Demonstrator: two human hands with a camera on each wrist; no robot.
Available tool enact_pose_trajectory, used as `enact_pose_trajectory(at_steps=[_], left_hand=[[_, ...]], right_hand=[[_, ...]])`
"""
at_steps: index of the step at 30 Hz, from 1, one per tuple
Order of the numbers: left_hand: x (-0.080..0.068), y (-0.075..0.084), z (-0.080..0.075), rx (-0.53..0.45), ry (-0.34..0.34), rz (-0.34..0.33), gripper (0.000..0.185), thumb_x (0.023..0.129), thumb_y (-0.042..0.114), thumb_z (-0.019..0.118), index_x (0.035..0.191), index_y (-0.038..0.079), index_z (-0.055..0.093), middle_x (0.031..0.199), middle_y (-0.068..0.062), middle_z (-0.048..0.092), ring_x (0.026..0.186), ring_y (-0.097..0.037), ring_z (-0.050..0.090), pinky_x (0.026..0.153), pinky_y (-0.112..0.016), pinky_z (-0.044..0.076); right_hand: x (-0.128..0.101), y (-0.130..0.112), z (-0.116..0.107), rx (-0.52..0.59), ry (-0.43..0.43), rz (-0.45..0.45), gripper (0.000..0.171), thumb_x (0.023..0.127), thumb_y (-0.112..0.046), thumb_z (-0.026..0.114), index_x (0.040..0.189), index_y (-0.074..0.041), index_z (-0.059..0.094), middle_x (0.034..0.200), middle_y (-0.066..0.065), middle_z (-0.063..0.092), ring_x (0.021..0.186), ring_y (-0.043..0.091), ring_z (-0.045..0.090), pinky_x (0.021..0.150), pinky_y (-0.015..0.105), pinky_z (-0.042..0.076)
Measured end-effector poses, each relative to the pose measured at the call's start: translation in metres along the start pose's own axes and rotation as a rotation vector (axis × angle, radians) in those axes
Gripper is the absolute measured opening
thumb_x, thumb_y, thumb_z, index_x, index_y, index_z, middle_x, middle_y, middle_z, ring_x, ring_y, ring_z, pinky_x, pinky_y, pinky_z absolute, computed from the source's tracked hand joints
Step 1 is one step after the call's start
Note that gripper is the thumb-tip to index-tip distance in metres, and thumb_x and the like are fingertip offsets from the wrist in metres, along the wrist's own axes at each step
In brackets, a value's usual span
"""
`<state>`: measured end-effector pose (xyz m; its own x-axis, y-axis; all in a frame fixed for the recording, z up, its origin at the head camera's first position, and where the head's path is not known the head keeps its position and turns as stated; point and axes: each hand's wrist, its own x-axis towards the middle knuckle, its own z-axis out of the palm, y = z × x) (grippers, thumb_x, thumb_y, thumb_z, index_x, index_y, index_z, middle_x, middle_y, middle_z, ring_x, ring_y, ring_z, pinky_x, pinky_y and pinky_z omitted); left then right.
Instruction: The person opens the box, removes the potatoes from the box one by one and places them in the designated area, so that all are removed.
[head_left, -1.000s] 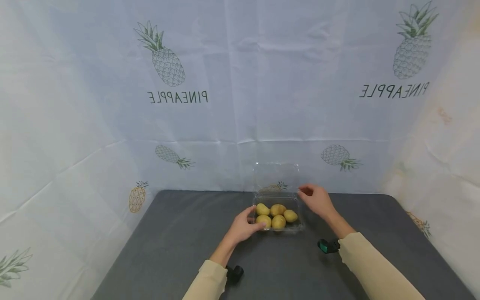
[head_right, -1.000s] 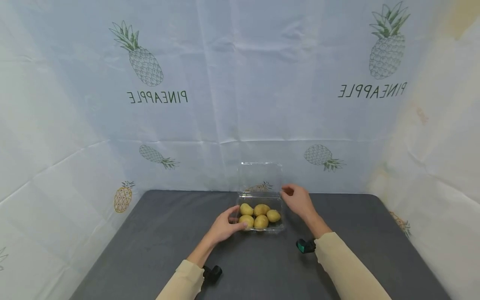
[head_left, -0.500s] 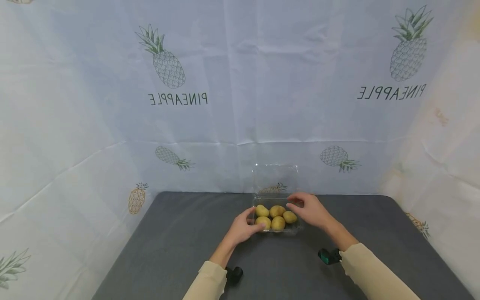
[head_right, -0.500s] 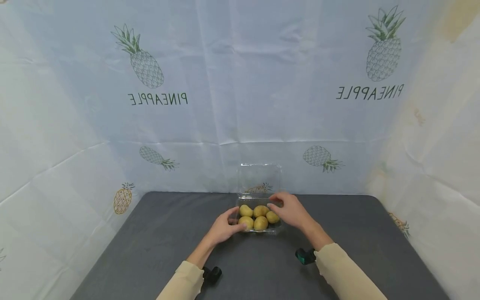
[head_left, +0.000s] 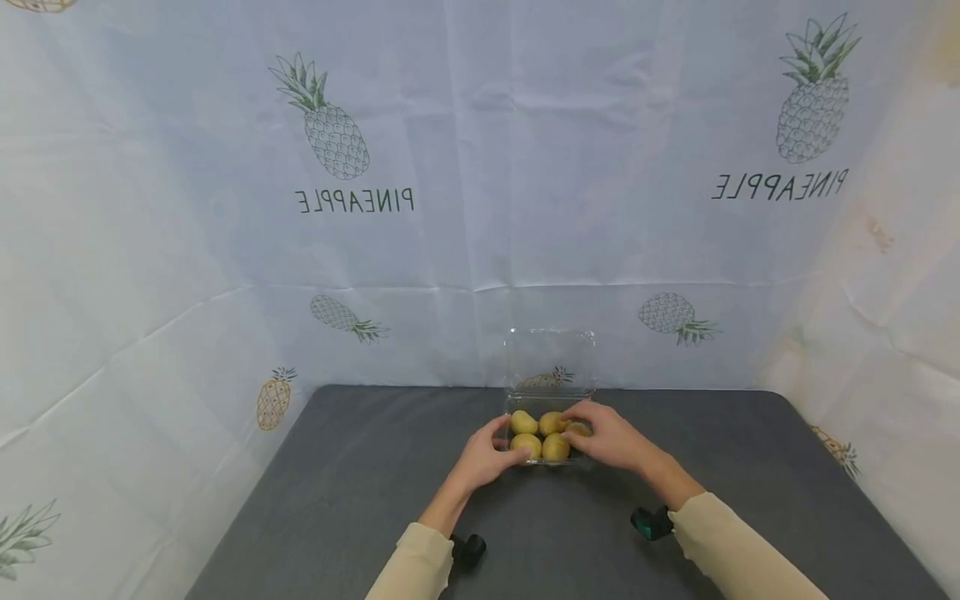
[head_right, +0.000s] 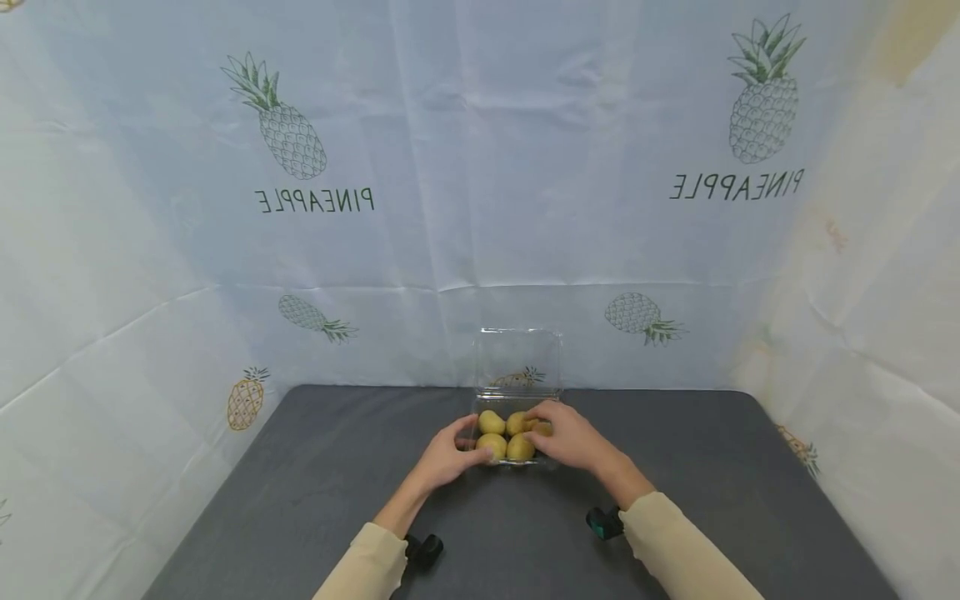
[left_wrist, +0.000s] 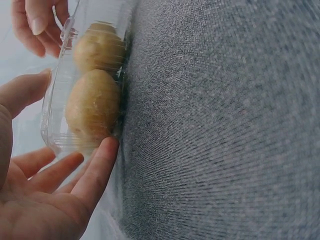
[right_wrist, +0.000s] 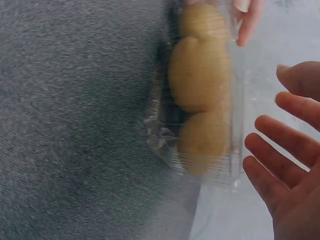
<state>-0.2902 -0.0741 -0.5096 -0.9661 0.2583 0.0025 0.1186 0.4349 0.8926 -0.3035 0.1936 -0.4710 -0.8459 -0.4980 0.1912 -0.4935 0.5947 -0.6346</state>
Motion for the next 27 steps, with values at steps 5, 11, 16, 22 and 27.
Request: enact_pose_trajectory(at_steps=[5,11,16,22,27], left_hand=[[0.000,0.000,-0.001,0.001,0.002,-0.001,0.076,0.091,0.038,0.078,0.153,0.008,0.045,0.152,-0.017,0.047,0.119,-0.033,0.061,0.086,-0.046,0.056],[0.001,-0.002,0.001,0.008,0.001,0.004,0.076,0.091,0.038,0.078,0.153,0.008,0.045,0.152,-0.017,0.047,0.120,-0.033,0.061,0.085,-0.045,0.057],[0.002,-0.004,0.001,-0.001,-0.003,0.013,0.076,0.091,0.038,0.078,0.153,0.008,0.045,0.153,-0.017,0.046,0.119,-0.034,0.062,0.084,-0.045,0.057],[0.001,-0.005,0.001,-0.009,-0.008,0.010,0.076,0.092,0.037,0.078,0.154,0.008,0.045,0.153,-0.017,0.046,0.120,-0.034,0.061,0.085,-0.046,0.057],[0.002,-0.005,0.002,-0.010,-0.002,0.011,0.075,0.091,0.037,0.078,0.153,0.009,0.046,0.153,-0.016,0.046,0.120,-0.034,0.060,0.086,-0.047,0.056]], right_hand=[[0.005,0.002,0.006,-0.046,-0.018,-0.011,0.029,0.097,-0.019,0.072,0.122,-0.006,0.070,0.121,0.011,0.067,0.114,0.034,0.062,0.094,0.054,0.051],[0.009,0.005,0.012,-0.069,-0.074,-0.043,0.033,0.093,-0.017,0.076,0.123,-0.004,0.070,0.119,0.011,0.067,0.105,0.029,0.062,0.086,0.048,0.052],[0.012,0.008,0.015,-0.105,-0.088,-0.055,0.036,0.092,-0.021,0.079,0.123,-0.005,0.071,0.117,0.008,0.067,0.102,0.026,0.061,0.085,0.046,0.052],[0.016,0.012,0.018,-0.133,-0.113,-0.056,0.034,0.090,-0.027,0.081,0.118,-0.010,0.074,0.108,0.000,0.065,0.098,0.021,0.057,0.083,0.044,0.050],[0.019,0.015,0.019,-0.136,-0.134,-0.040,0.033,0.089,-0.031,0.081,0.116,-0.013,0.075,0.106,-0.005,0.065,0.100,0.021,0.055,0.086,0.047,0.047]])
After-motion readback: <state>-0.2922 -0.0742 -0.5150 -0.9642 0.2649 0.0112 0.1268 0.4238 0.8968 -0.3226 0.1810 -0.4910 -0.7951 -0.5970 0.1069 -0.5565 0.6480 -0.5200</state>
